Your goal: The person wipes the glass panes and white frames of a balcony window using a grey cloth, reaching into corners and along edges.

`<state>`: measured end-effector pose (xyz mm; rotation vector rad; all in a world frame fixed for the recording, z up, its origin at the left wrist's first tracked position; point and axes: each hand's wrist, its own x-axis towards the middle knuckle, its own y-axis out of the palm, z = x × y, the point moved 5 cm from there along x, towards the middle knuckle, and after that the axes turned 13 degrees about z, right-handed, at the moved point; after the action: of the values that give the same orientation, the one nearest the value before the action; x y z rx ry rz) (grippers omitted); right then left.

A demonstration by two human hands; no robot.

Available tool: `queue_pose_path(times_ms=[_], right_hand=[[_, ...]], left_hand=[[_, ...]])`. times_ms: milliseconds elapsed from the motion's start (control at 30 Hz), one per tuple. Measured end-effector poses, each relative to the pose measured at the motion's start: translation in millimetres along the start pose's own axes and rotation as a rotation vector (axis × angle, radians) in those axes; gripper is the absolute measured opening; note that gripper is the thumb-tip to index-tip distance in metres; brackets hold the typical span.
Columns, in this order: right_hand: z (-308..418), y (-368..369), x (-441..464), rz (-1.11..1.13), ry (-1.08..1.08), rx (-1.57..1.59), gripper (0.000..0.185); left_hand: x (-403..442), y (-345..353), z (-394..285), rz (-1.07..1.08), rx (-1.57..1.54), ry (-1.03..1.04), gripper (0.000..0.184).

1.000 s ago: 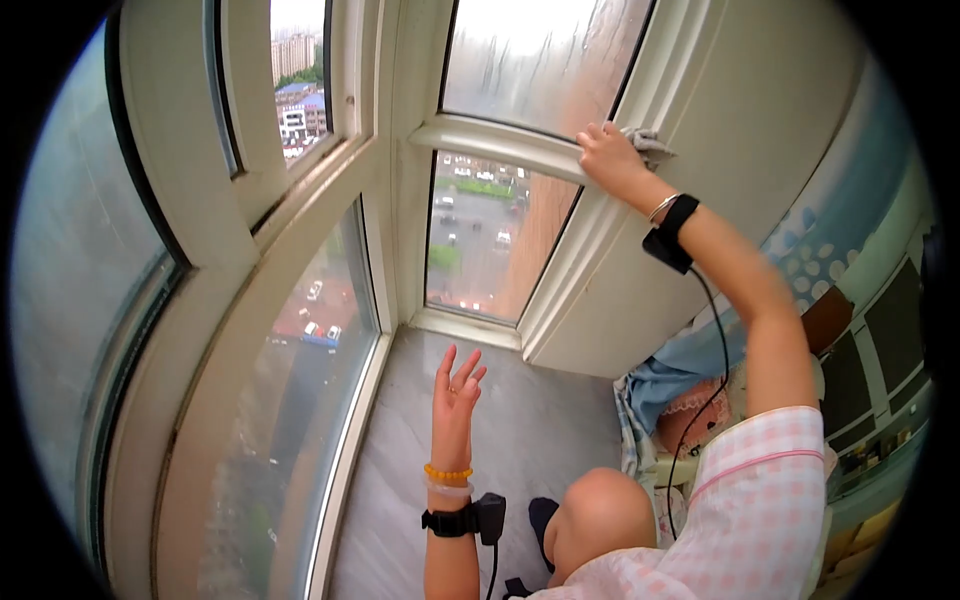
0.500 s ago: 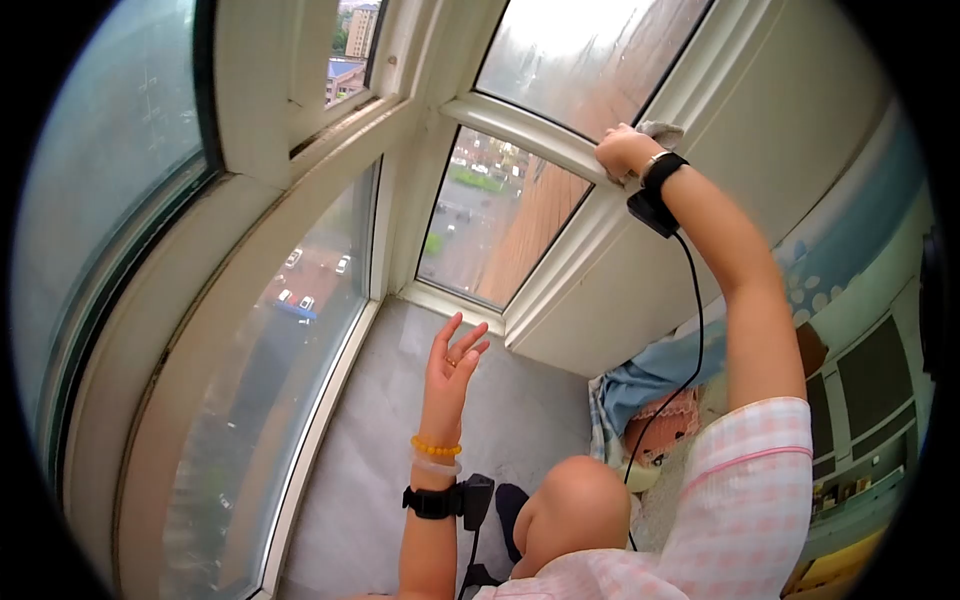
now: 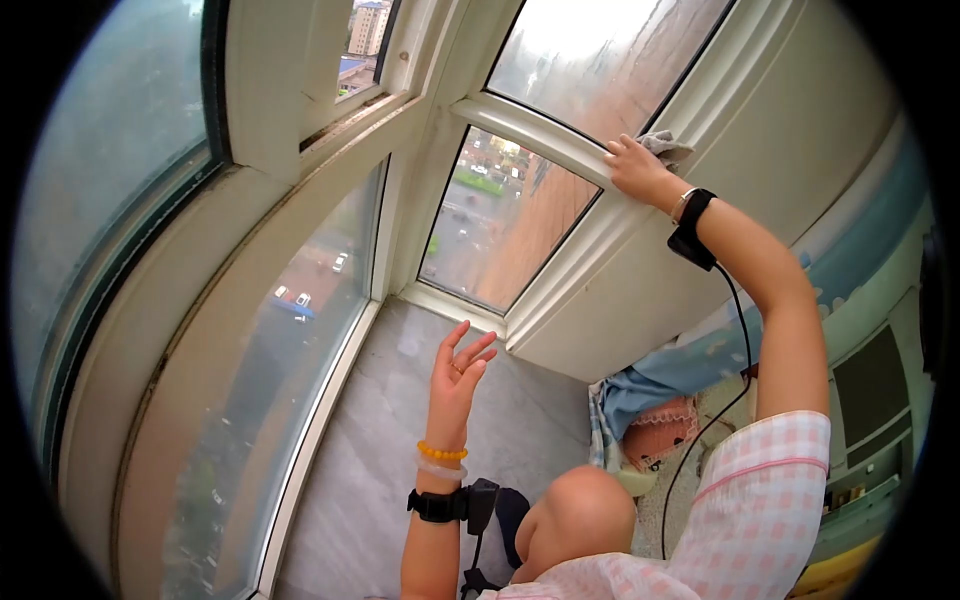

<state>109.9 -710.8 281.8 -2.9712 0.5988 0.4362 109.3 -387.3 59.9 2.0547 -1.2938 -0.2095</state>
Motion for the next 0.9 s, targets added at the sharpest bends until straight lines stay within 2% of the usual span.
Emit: queue_pose_path(times_ms=[100, 233, 300, 333, 400, 467, 533, 567, 600, 667, 733, 800, 867, 900], right_hand=[[-0.9, 4.0, -4.6, 0.051, 0.079, 0.198, 0.007], [-1.3, 3.5, -6.8, 0.070, 0.064, 0.252, 0.007], [-0.2, -0.6, -12.1, 0.024, -0.068, 0.265, 0.008], [-4.3, -0.8, -15.6, 0.023, -0.067, 0.271, 0.008], [-10.7, -8.5, -24.9, 0.005, -0.332, 0.409, 0.008], [-27.4, -21.1, -28.4, 0.066, -0.353, 0.490, 0.009], [-44.7, -39.8, -33.6, -0.333, -0.108, 0.435, 0.010], [-39.2, -47.1, -34.8, -0.441, -0.109, 0.366, 0.010], [-29.1, -42.9, -30.7, -0.439, -0.110, 0.366, 0.010], [0.6, -30.0, -18.8, -0.399, -0.160, 0.206, 0.009], [8.3, -21.2, -25.4, -0.390, -0.109, 0.225, 0.009], [23.1, -2.4, -33.7, -0.161, -0.190, 0.088, 0.009], [22.5, -9.5, -33.7, -0.129, -0.203, 0.122, 0.009], [14.3, -15.6, -22.9, 0.109, -0.245, 0.273, 0.012]], left_hand=[[2.2, 2.7, 3.8, 0.005, -0.001, -0.017, 0.053], [5.6, 4.6, 5.2, 0.015, -0.015, -0.006, 0.052], [6.0, 5.9, 2.4, 0.014, -0.007, 0.002, 0.052], [4.4, 5.8, 1.4, 0.013, -0.002, 0.005, 0.052], [1.2, 2.1, 5.2, 0.010, 0.012, -0.001, 0.052], [2.3, -3.6, 6.1, 0.005, 0.025, 0.007, 0.052], [-1.6, -8.7, 9.4, -0.026, 0.032, 0.001, 0.052], [-2.7, -9.0, 9.9, -0.026, 0.028, -0.001, 0.052], [-3.5, -10.7, 10.5, -0.042, 0.022, -0.014, 0.053], [-3.8, -12.2, 11.2, -0.055, 0.020, -0.026, 0.053], [-1.4, -13.5, 11.1, -0.054, 0.033, -0.019, 0.053], [1.4, -9.1, 6.7, -0.051, 0.044, -0.011, 0.053], [-4.7, -7.2, 6.3, -0.056, 0.056, -0.008, 0.053], [-5.2, -7.1, 6.1, -0.058, 0.052, -0.011, 0.053]])
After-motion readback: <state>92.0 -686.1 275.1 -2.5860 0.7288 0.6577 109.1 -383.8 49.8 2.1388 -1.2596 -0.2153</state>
